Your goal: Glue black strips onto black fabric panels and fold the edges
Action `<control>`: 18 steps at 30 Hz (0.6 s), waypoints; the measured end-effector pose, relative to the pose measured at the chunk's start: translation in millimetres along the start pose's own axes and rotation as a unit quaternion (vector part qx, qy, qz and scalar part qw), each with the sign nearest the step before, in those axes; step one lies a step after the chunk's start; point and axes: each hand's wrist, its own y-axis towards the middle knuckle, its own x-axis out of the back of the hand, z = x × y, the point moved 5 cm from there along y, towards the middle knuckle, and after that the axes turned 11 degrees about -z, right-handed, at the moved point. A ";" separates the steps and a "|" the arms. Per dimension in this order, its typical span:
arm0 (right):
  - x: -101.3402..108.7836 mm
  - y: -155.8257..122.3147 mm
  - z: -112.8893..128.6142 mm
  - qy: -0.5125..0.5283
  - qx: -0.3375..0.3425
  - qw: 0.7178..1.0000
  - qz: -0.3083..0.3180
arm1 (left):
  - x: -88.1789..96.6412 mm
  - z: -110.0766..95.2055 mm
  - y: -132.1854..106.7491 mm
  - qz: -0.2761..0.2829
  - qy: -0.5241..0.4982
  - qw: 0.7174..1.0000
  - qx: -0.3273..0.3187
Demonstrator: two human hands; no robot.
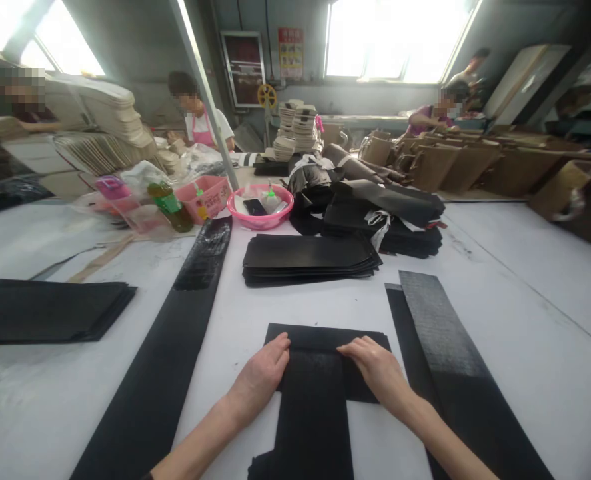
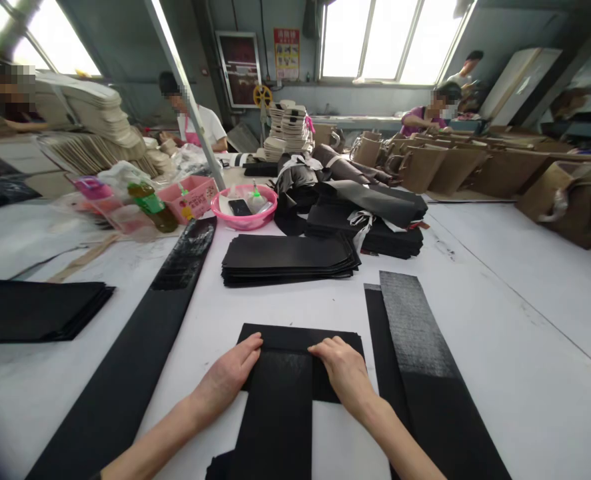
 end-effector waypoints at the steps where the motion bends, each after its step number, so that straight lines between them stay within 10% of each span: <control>1: 0.5 4.8 4.1 -0.003 -0.019 1.000 0.000 | 0.2 0.2 0.3 -0.004 -0.007 1.000 0.006; 12: -18.5 40.7 22.0 -0.014 -0.096 0.989 0.109 | 18.5 11.4 11.6 0.000 -0.218 0.949 0.227; 18: 8.3 31.6 49.5 -0.008 -0.056 0.996 0.067 | 46.0 -15.1 39.5 0.042 -0.243 0.946 0.211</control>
